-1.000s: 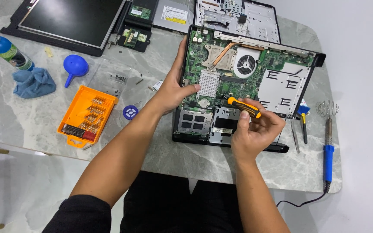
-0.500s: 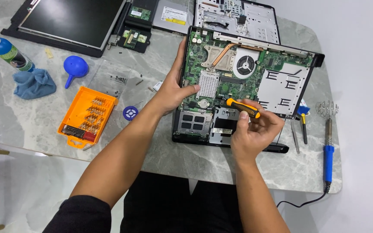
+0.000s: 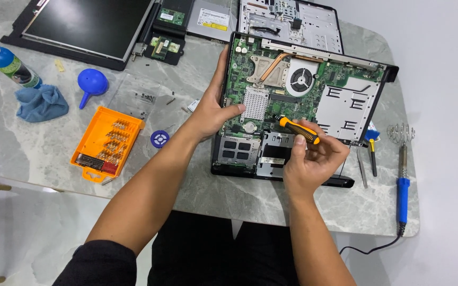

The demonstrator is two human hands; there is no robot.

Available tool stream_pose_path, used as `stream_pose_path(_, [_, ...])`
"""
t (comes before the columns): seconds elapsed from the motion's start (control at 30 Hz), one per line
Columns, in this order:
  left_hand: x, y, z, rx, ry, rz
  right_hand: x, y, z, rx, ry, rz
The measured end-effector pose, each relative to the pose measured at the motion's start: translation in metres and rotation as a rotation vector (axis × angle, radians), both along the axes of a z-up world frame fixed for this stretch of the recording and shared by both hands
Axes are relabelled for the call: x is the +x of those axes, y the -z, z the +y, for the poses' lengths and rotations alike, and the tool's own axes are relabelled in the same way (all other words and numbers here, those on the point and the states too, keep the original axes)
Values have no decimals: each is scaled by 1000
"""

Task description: The person uses a screwdriver to remove screws from the laptop's internal components. They then use a soldering iron to work on the motherboard and a brush to clean the area.

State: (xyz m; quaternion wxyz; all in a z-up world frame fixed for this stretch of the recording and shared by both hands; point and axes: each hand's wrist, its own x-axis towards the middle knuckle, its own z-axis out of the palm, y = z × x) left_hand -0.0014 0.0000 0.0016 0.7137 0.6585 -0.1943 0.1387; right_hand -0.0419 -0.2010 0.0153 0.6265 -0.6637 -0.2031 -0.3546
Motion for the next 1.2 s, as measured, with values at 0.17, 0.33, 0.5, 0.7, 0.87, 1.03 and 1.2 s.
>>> stream_pose_path(0.17, [3, 2, 0, 4, -4, 5, -1, -2, 2, -5, -3, -20])
stream_pose_path(0.33, [0, -1, 0, -12, -1, 21, -1, -2, 2, -15, 10, -4])
stream_pose_path(0.5, [1, -2, 0, -15, 11, 13, 0, -3, 3, 35, -20, -16])
stream_pose_path(0.7, [0, -3, 0, 3, -6, 43, 0, 0, -12, 80, 78, -82])
stream_pose_path(0.87, [3, 1, 0, 16, -20, 12, -4, 3, -41, 120, 192, -95])
stream_pose_path(1.03, [6, 5, -2, 24, -58, 16, -18, 6, -86, 25, 372, -94])
stream_pose_path(1.2, [10, 9, -1, 54, -95, 70, -39, 0, -124, 11, 528, 19])
